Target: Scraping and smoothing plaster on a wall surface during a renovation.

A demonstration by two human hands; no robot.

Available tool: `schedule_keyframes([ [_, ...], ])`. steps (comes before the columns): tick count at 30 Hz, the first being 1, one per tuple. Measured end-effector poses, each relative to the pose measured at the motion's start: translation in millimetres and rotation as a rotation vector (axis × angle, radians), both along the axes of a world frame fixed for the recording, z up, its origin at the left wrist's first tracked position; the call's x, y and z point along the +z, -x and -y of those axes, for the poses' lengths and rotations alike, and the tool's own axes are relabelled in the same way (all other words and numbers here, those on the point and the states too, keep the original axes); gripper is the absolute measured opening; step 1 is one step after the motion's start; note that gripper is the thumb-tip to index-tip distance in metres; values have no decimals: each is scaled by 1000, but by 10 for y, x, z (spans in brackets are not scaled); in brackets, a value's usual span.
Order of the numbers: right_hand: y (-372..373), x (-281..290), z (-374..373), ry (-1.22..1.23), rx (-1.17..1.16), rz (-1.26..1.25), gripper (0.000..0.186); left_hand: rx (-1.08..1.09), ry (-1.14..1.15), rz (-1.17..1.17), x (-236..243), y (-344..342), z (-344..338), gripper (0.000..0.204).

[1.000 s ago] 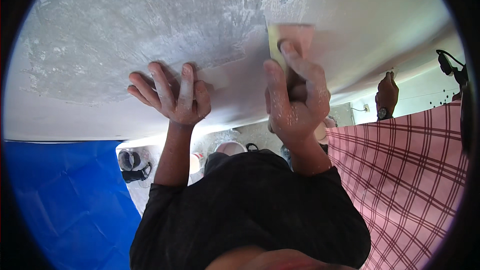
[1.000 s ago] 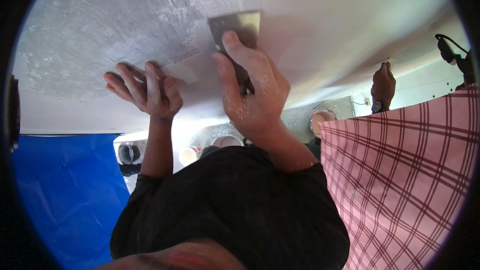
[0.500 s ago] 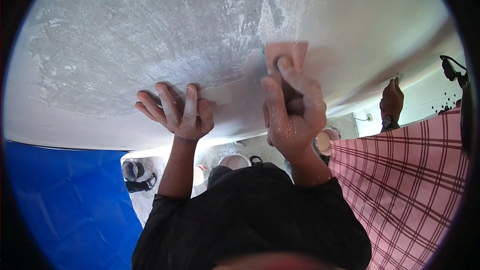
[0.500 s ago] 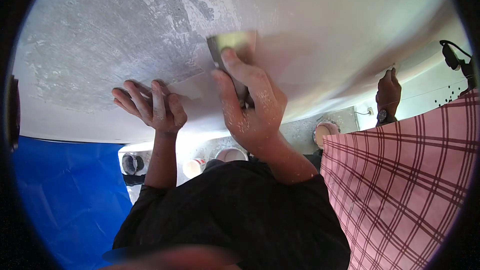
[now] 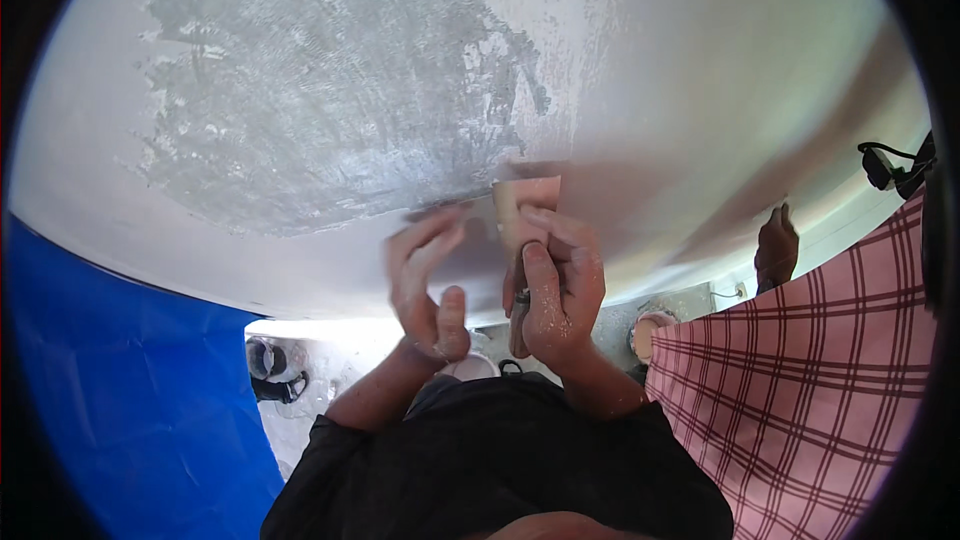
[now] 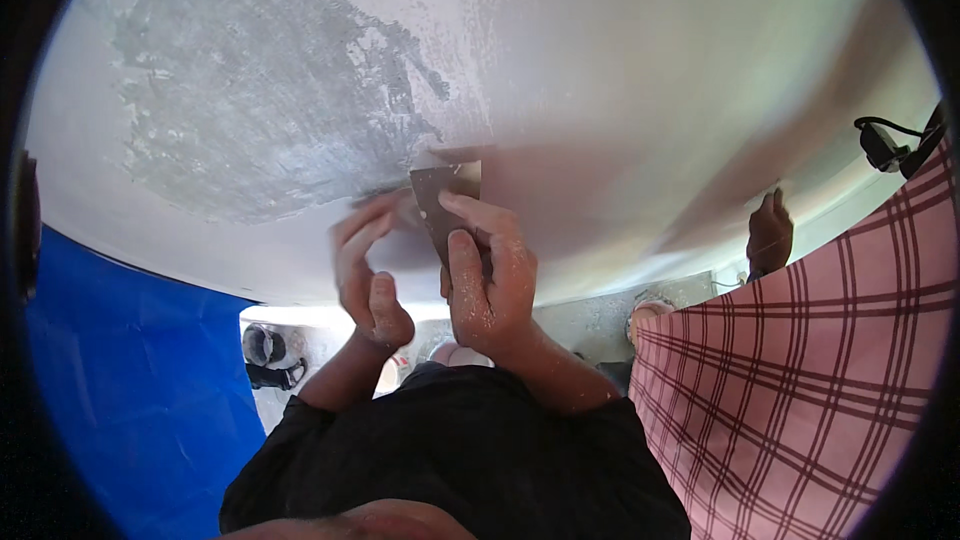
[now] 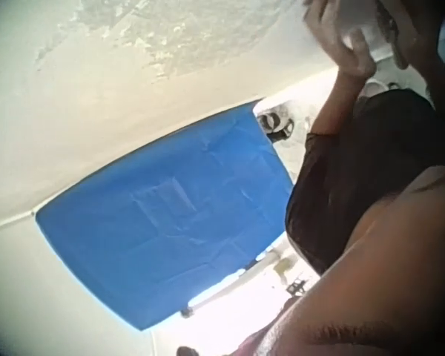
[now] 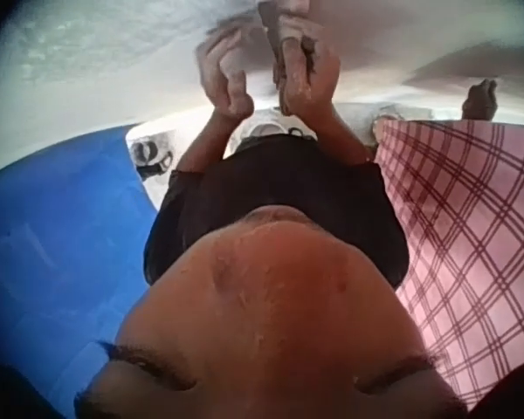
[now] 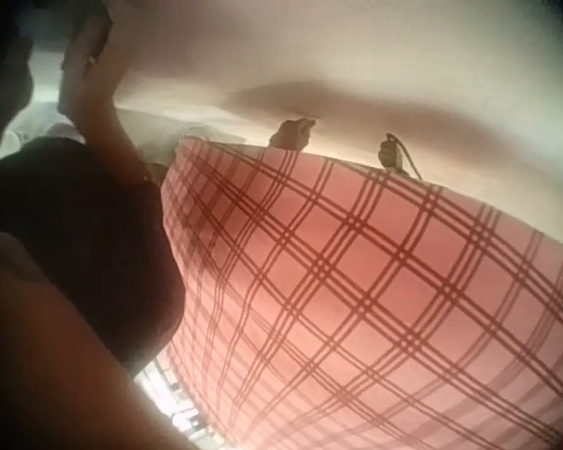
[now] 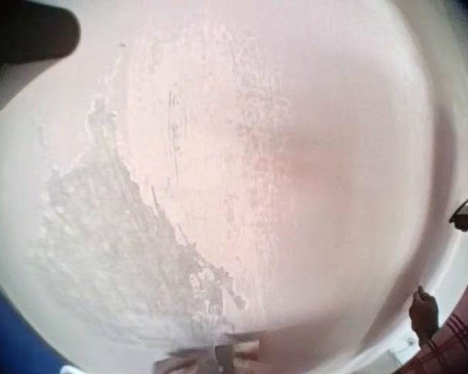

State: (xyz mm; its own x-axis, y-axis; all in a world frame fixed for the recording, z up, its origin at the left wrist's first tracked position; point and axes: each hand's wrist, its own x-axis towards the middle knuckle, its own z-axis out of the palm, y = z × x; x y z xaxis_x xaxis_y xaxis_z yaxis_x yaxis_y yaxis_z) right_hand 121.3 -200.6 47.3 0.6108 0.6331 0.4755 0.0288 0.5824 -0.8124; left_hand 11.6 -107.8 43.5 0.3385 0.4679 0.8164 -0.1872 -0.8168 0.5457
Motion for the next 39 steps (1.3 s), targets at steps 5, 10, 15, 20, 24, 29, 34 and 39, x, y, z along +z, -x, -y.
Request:
schedule_keyframes([
  [5, 49, -119, -87, -89, 38, -26, 28, -402, 688, -90, 371, -236, 195, 28],
  [10, -136, -33, -53, 8, -70, 270, 30, -364, 762, 20, 433, -410, 89, 29],
  [15, -724, 146, 57, -83, -644, 532, 49, -386, 763, 23, 443, -445, 158, 31],
  [20, -1090, 115, -204, 106, -1120, 796, 70, -191, 775, 36, 465, -566, 164, 34],
  [24, -1375, -153, -345, 170, -1331, 912, 87, -142, 810, 1, 621, -596, 236, 35],
  [29, -1379, -162, -391, 202, -1355, 910, 89, -184, 904, -3, 645, -561, 256, 31],
  [34, -1453, -185, -396, 110, -1364, 954, 85, -199, 905, 0, 671, -595, 274, 31],
  [39, -1459, -195, -446, 43, -1349, 959, 83, -186, 848, 50, 584, -620, 245, 32],
])
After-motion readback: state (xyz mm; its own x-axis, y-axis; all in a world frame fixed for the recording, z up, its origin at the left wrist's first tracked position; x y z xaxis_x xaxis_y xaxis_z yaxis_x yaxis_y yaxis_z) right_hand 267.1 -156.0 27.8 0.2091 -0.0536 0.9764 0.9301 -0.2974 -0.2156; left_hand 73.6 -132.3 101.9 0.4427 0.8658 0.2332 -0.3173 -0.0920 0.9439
